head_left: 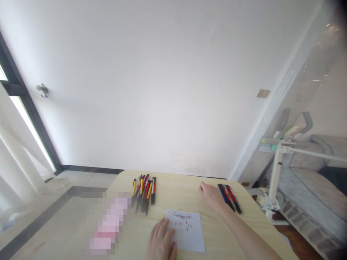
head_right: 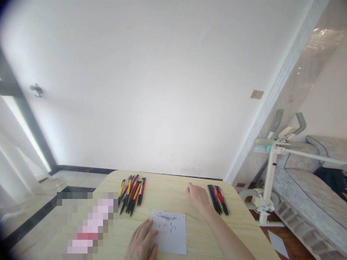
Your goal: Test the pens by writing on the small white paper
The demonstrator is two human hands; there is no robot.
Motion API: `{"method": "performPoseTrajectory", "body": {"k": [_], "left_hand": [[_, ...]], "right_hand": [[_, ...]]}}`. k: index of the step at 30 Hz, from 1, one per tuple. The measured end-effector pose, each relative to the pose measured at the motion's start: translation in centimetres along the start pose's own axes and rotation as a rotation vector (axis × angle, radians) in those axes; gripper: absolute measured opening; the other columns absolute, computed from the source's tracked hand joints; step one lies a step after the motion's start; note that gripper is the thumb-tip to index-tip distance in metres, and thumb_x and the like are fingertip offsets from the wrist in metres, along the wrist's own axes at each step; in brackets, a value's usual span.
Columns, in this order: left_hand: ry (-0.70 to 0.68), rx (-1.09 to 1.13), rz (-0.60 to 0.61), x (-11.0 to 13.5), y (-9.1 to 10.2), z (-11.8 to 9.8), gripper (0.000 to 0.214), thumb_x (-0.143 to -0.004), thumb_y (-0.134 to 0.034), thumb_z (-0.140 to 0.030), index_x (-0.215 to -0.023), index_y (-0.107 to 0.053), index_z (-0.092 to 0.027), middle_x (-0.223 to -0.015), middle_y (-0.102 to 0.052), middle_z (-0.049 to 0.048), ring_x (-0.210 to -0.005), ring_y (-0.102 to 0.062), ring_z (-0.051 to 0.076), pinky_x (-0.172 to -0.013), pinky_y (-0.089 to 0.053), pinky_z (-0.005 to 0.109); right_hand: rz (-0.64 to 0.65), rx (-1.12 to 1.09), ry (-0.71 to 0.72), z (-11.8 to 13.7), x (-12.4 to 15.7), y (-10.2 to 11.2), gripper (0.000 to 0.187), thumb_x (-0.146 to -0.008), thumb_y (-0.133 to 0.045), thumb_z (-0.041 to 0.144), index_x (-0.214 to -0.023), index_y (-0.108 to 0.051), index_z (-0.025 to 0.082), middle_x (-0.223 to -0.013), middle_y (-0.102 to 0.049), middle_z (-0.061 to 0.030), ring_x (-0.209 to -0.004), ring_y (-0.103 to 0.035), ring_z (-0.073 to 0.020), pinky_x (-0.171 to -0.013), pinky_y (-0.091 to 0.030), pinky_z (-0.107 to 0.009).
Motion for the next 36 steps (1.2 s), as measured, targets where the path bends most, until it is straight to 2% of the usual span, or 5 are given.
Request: {"method": "performPoseTrajectory", "body": {"k": [14,24,29,36], "left_hand": [[-0.031,-0.016,-0.009,-0.2,0.0,0.0,0.028,-0.064,-0.061,-0.021,-0.092,-0.059,-0.022,-0.107,-0.063,0.0103,-0.099,-0.059,0.027,-0.075,-0.054,0.039],[0.004,0.009,0.010,-0.1,0.2,-0.2,0.032,-0.063,-0.058,-0.018,-0.095,-0.058,-0.021,-0.109,-0.062,0.0099,-0.101,-0.057,0.027,-0.078,-0.051,0.038],[-0.010,-0.004,-0.048,-0.1,-0.1,-0.1,0.034,-0.060,-0.056,-0.017,-0.093,-0.058,-0.021,-0.105,-0.063,0.0094,-0.097,-0.058,0.026,-0.076,-0.051,0.038],[0.021,0.003,-0.044,0.1,-0.6,0.0,0.041,-0.058,-0.055,-0.017,-0.099,-0.057,-0.021,-0.106,-0.063,0.0082,-0.098,-0.058,0.026,-0.078,-0.050,0.037]], "right_hand": [[0.064,-0.094,0.114,8.5,-1.0,0.7,0.029,-0.086,-0.036,0.028,-0.081,-0.063,0.019,-0.080,-0.069,-0.0072,-0.075,-0.063,-0.0189,-0.061,-0.036,-0.025],[0.123,-0.165,0.216,15.9,-2.6,0.5,0.032,-0.085,-0.038,0.037,-0.084,-0.066,0.021,-0.084,-0.069,-0.0085,-0.079,-0.063,-0.0203,-0.066,-0.042,-0.028],[0.137,-0.179,0.233,17.8,-3.3,0.2,0.039,-0.085,-0.035,0.043,-0.084,-0.066,0.020,-0.084,-0.069,-0.0093,-0.080,-0.063,-0.0224,-0.065,-0.044,-0.029],[0.178,-0.193,0.223,19.1,-4.0,-0.3,0.043,-0.086,-0.033,0.046,-0.086,-0.066,0.019,-0.085,-0.069,-0.0106,-0.081,-0.063,-0.0224,-0.067,-0.045,-0.030]]}}
Point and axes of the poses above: each hand's wrist, its own x-axis away from the middle knuckle, its own y-axis out of the back of the hand, z = x × y, the point moved 3 cm from there along -x, towards the middle knuckle
